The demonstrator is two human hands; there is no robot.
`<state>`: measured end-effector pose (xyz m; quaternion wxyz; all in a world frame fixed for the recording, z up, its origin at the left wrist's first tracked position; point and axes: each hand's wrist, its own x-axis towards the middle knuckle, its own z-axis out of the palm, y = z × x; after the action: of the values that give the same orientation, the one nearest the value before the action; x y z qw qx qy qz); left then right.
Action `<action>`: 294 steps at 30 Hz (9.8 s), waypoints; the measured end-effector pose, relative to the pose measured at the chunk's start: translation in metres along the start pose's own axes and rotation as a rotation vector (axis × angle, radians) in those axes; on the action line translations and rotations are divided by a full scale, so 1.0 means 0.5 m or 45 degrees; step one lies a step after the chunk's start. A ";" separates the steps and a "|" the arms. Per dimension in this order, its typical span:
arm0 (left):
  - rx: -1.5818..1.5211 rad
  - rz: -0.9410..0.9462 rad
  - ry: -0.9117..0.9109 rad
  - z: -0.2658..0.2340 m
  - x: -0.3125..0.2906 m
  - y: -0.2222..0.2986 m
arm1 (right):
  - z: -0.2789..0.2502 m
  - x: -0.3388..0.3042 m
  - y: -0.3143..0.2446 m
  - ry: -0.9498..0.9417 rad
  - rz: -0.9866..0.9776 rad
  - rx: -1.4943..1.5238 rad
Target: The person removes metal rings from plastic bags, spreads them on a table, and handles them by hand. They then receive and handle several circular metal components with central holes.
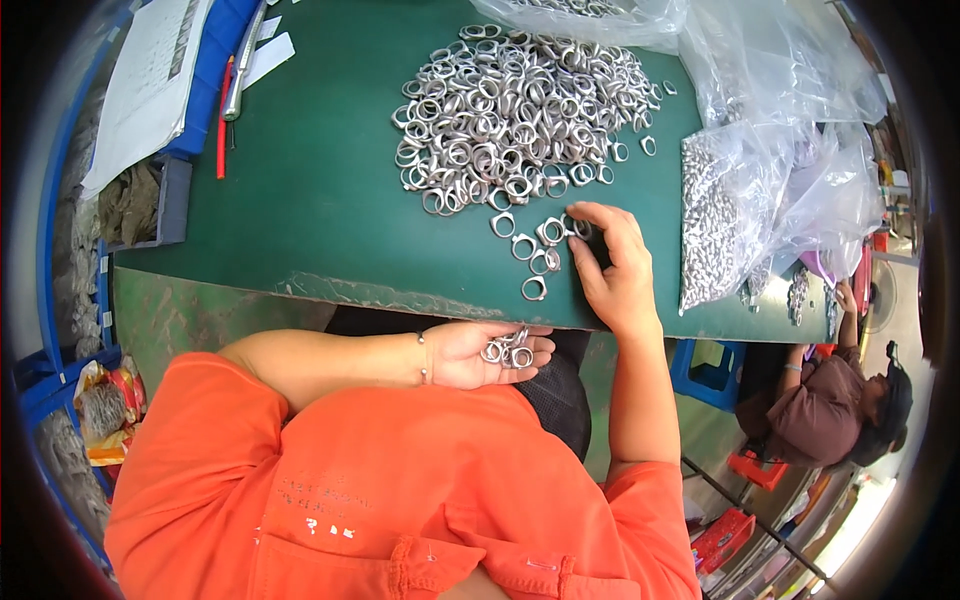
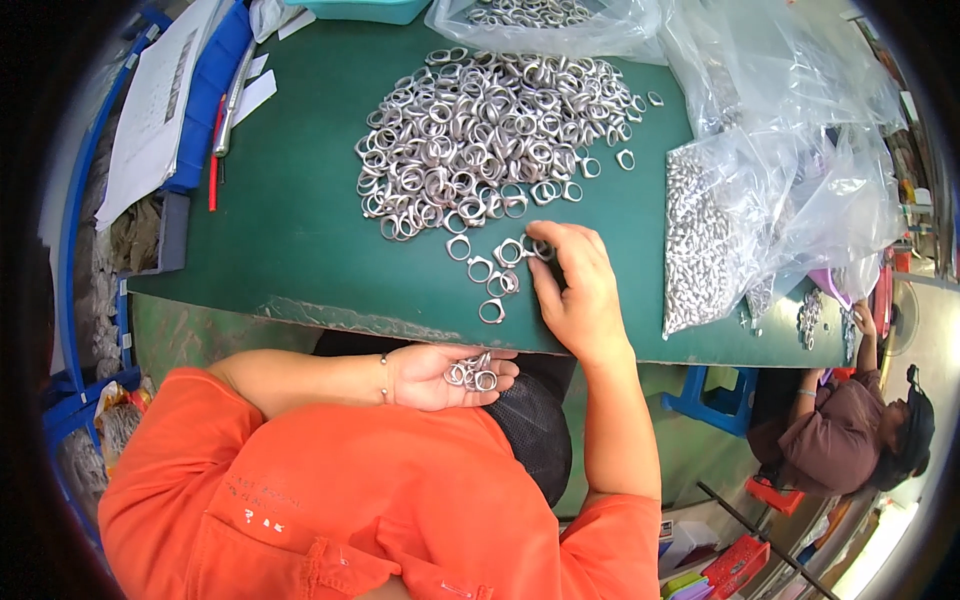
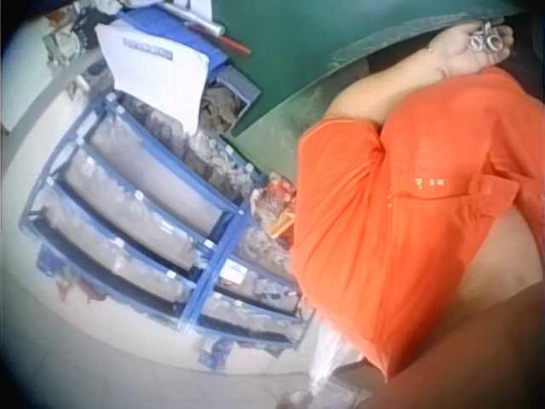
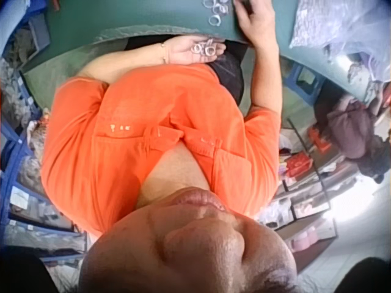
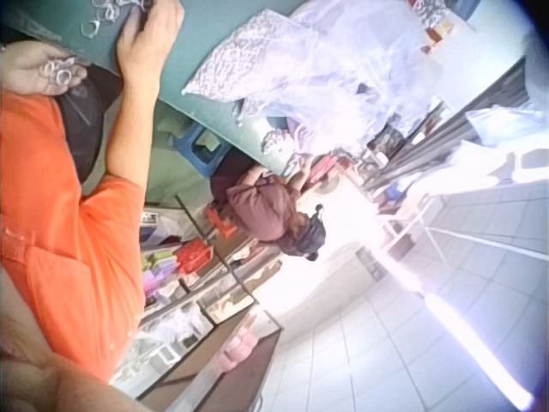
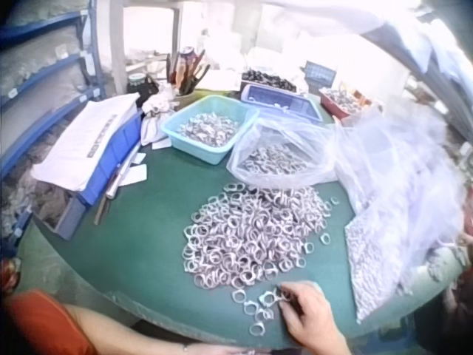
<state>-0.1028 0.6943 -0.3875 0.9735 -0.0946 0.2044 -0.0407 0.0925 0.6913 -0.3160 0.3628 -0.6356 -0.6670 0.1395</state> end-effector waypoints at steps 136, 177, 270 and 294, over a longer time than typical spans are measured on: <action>-0.237 -0.132 -0.193 -0.033 0.001 0.009 | 0.066 0.062 -0.041 0.214 -0.103 -0.299; 2.487 1.097 0.235 0.336 0.024 0.225 | 0.004 -0.017 -0.028 0.564 0.888 1.009; 1.508 1.754 1.100 0.175 -0.310 0.291 | 0.059 -0.029 0.003 0.464 0.692 1.511; 2.415 1.918 2.341 0.009 -0.416 0.272 | 0.065 -0.012 -0.027 0.268 0.414 1.157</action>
<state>-0.2855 0.8526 -0.3293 0.0045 0.7274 0.6195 0.2952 0.0605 0.6924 -0.3320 0.6424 -0.5194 -0.3906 0.4061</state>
